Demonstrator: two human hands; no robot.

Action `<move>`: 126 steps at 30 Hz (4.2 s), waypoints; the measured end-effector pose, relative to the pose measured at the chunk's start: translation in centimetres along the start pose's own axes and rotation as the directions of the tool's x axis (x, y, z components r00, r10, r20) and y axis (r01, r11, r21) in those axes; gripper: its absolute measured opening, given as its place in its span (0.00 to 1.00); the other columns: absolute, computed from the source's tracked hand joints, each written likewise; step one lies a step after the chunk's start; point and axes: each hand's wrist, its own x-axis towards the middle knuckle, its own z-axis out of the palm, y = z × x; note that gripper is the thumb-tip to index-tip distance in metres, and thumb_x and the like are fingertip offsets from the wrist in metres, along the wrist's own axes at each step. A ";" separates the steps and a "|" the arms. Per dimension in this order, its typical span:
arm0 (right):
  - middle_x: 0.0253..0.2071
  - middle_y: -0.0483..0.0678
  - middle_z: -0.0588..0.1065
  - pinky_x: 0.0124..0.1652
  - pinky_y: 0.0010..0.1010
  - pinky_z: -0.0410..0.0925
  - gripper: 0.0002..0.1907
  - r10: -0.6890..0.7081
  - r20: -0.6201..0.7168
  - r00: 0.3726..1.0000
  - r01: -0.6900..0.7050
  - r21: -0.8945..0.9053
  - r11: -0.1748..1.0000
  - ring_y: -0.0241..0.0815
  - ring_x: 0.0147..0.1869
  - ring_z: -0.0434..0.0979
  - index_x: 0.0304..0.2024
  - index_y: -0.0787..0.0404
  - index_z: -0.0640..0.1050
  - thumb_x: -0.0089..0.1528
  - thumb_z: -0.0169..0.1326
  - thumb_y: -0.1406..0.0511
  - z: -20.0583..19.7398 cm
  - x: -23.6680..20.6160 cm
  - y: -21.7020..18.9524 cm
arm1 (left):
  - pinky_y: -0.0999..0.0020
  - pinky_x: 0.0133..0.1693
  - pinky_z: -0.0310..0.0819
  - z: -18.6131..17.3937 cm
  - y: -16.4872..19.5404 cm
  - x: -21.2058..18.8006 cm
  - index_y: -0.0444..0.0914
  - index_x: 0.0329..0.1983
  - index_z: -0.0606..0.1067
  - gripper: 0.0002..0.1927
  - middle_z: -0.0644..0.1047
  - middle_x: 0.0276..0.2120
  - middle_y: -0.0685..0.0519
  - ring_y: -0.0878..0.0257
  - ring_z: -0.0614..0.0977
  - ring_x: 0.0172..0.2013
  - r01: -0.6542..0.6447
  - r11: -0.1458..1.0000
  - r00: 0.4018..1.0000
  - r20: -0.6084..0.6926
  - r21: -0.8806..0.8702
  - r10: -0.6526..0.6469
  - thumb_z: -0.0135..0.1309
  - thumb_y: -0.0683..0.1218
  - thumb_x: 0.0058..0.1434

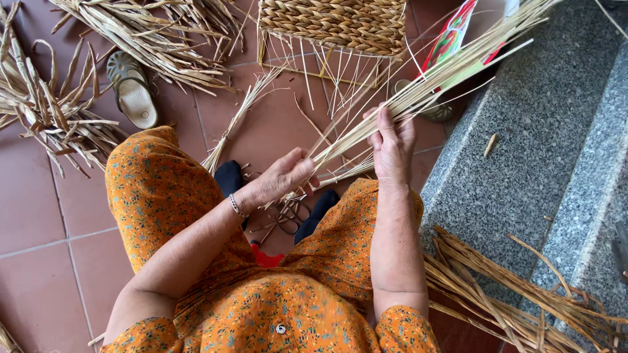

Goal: The person sits on a tiled floor and bundles dried straw into neat bunches. They align the strands, trim the ends with scissors, and tie the bundles with thin straw strips, placing finished bundles aside.

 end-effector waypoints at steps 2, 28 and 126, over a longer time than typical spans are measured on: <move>0.35 0.40 0.76 0.23 0.15 0.58 0.13 -0.005 -0.039 0.999 0.005 -0.007 1.000 0.24 0.26 0.61 0.50 0.58 0.75 0.67 0.60 0.61 0.2 0.1 0.3 | 0.74 0.37 0.75 0.5 0.3 -0.3 0.35 0.57 0.64 0.30 0.77 0.33 0.55 0.73 0.78 0.35 -0.097 0.957 0.992 -0.046 0.274 0.114 0.63 0.52 0.58; 0.29 0.39 0.74 0.18 0.17 0.57 0.21 -0.177 -0.259 0.950 0.177 -0.022 0.984 0.25 0.21 0.63 0.46 0.54 0.73 0.60 0.62 0.51 -1.8 0.7 -2.7 | 0.77 0.23 0.56 -0.9 -2.6 0.7 0.37 0.30 0.75 0.15 0.68 0.20 0.63 0.75 0.63 0.21 -0.092 0.988 0.973 -0.222 -0.124 0.063 0.55 0.51 0.70; 0.47 0.48 0.76 0.45 0.31 0.68 0.28 0.257 0.041 0.966 -0.260 0.123 0.958 0.35 0.47 0.73 0.59 0.59 0.71 0.73 0.40 0.45 5.6 -3.4 10.4 | 0.74 0.30 0.66 -4.6 -3.4 -0.1 0.37 0.42 0.74 0.14 0.73 0.27 0.60 0.72 0.71 0.26 -0.090 0.928 0.977 -0.214 -0.363 0.011 0.54 0.53 0.73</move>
